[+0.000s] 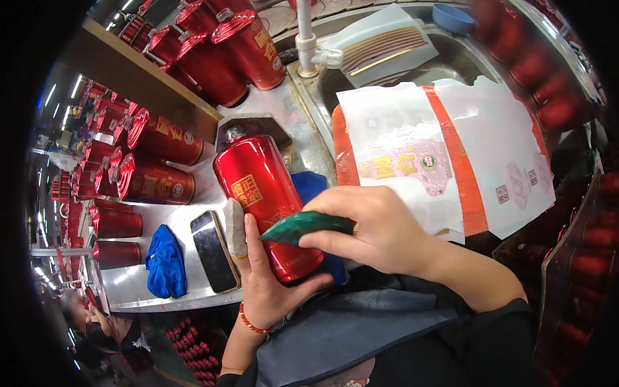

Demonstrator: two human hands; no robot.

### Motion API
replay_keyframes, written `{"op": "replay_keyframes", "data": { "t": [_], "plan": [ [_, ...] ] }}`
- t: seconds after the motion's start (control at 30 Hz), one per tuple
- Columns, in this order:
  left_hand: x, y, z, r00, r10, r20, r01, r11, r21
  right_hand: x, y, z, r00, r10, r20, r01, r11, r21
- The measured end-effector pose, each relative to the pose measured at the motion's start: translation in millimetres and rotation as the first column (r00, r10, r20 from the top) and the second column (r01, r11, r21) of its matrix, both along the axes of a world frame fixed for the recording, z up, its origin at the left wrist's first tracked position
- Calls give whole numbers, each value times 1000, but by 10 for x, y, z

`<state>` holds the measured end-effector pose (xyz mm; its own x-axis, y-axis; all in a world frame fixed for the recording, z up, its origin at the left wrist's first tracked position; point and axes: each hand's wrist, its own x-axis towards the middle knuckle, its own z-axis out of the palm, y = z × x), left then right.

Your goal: The person picks red cylindrical containers from a stainless steel workbench, applies a paper label to the side of each container, smooths it with a green plastic squeegee, and places the labeled container back on the bench. The person repeats this process for several containers in sequence.

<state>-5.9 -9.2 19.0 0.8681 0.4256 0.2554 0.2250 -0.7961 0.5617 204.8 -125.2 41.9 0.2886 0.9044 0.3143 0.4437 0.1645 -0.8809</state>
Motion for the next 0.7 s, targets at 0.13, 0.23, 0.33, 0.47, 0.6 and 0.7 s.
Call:
{"op": "replay_keyframes", "data": {
  "t": [0.13, 0.23, 0.33, 0.47, 0.6, 0.7],
  "plan": [
    [82, 49, -53, 997, 51, 60, -59, 986, 156, 511, 2, -171, 923, -364, 123, 384, 853, -353],
    [-78, -10, -145, 986, 142, 82, -129, 981, -142, 834, -76, -11, 934, -355, 33, 356, 921, -162],
    [-108, 37, -364, 964, 146, 220, -77, 953, -294, 1685, -34, -138, 846, -415, -334, 354, 907, -230],
    [-44, -82, -157, 991, 124, 39, -128, 984, 121, 2906, -155, -499, 711, -656, -254, 496, 723, -481],
    [15, -64, -189, 992, 117, 56, -125, 976, 177, 3583, -9, -837, 593, -784, 182, 724, 421, -547],
    [-86, -75, -279, 988, 153, 37, -156, 980, 123, 3884, 78, -1038, 639, -650, 411, 750, 409, -519]
  ]
}}
